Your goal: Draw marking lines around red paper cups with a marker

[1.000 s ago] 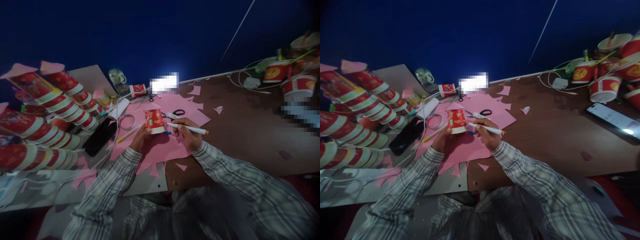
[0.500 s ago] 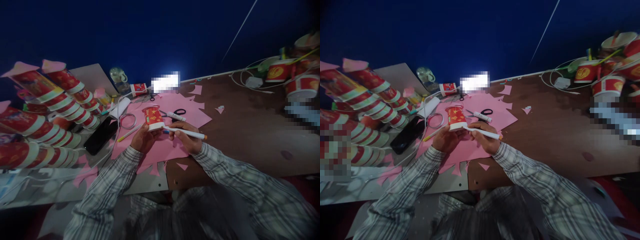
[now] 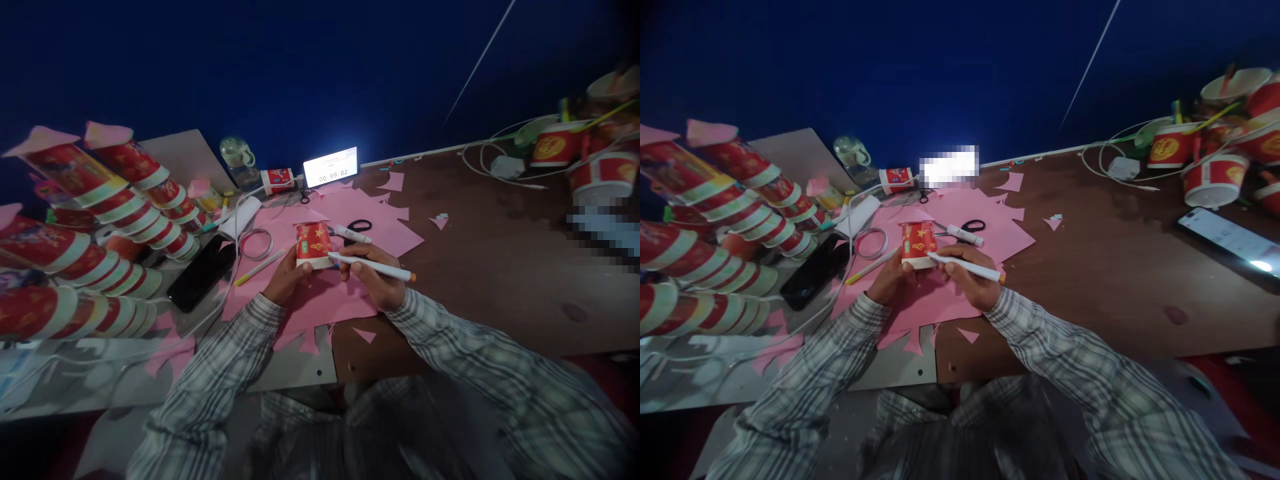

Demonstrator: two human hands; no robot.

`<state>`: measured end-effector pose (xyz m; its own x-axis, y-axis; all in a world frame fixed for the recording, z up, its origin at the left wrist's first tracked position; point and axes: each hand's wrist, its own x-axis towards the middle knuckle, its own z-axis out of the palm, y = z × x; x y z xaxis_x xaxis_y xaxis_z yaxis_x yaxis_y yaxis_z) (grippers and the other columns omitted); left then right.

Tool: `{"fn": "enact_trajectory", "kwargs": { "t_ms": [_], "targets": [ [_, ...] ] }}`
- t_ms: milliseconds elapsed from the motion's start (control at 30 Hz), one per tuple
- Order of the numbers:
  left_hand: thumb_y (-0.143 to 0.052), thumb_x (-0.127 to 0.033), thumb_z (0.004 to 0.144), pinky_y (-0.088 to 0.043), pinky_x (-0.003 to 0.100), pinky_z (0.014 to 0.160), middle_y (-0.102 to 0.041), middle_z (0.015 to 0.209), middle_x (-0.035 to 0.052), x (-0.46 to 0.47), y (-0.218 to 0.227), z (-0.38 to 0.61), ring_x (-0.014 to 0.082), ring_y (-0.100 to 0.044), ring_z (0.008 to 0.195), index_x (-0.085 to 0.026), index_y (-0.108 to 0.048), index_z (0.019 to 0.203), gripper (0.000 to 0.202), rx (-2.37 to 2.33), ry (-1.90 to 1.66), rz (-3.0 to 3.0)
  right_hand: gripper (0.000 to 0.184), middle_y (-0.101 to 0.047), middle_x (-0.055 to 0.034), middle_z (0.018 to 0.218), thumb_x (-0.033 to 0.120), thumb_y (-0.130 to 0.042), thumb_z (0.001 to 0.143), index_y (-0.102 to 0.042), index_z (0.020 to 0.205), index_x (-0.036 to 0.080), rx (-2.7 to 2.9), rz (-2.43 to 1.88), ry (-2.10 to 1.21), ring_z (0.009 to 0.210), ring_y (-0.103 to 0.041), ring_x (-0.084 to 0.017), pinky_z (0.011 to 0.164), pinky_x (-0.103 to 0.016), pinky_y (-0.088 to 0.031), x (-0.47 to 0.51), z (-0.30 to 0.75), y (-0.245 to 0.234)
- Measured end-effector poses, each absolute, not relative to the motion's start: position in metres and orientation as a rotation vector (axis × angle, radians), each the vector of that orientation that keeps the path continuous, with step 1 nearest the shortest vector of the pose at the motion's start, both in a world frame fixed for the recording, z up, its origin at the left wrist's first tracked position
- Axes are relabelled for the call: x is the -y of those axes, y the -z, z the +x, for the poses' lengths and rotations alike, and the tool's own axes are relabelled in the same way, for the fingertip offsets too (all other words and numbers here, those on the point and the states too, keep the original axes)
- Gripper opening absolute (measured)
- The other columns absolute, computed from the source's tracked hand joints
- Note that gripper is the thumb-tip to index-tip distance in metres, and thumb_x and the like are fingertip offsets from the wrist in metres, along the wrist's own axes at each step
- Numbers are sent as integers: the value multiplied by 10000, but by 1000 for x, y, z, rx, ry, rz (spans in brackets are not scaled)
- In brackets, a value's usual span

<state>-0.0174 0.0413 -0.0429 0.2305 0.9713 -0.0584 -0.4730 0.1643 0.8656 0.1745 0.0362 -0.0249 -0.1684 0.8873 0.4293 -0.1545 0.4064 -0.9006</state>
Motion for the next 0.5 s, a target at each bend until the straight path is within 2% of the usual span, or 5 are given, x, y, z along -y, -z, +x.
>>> {"fn": "enact_trajectory", "kwargs": {
  "t_ms": [100, 233, 367, 500],
  "targets": [
    [-873, -503, 667, -468, 285, 723, -730, 939, 59, -42, 44, -19, 158, -632, 751, -178, -658, 1118, 597, -767, -1183, 968, 254, -727, -58, 818, 406, -596, 948, -696, 1038, 191, 1494, -731, -987, 611, -677, -161, 583, -330, -592, -35, 175, 25],
    [-906, -463, 621, -480, 303, 776, -725, 932, 46, -43, 44, -19, 194, -655, 835, -186, -648, 1081, 596, -791, -1172, 990, 251, -730, -70, 887, 394, -578, 959, -701, 1051, 196, 1582, -737, -871, 638, -677, -155, 614, -328, -586, -35, 175, 26],
    [-907, -442, 614, -479, 297, 771, -719, 926, 41, -44, 44, -20, 194, -654, 840, -177, -632, 1079, 602, -815, -1164, 993, 217, -714, -60, 871, 331, -566, 969, -696, 1071, 190, 1614, -686, -833, 622, -673, -143, 617, -319, -578, -36, 175, 27],
    [-908, -431, 610, -474, 275, 739, -715, 947, 37, -44, 46, -21, 178, -644, 824, -176, -606, 1109, 636, -836, -1149, 1003, 223, -709, -60, 859, 335, -561, 973, -695, 1069, 185, 1636, -675, -804, 627, -680, -151, 609, -324, -577, -38, 175, 29]
  ]
}}
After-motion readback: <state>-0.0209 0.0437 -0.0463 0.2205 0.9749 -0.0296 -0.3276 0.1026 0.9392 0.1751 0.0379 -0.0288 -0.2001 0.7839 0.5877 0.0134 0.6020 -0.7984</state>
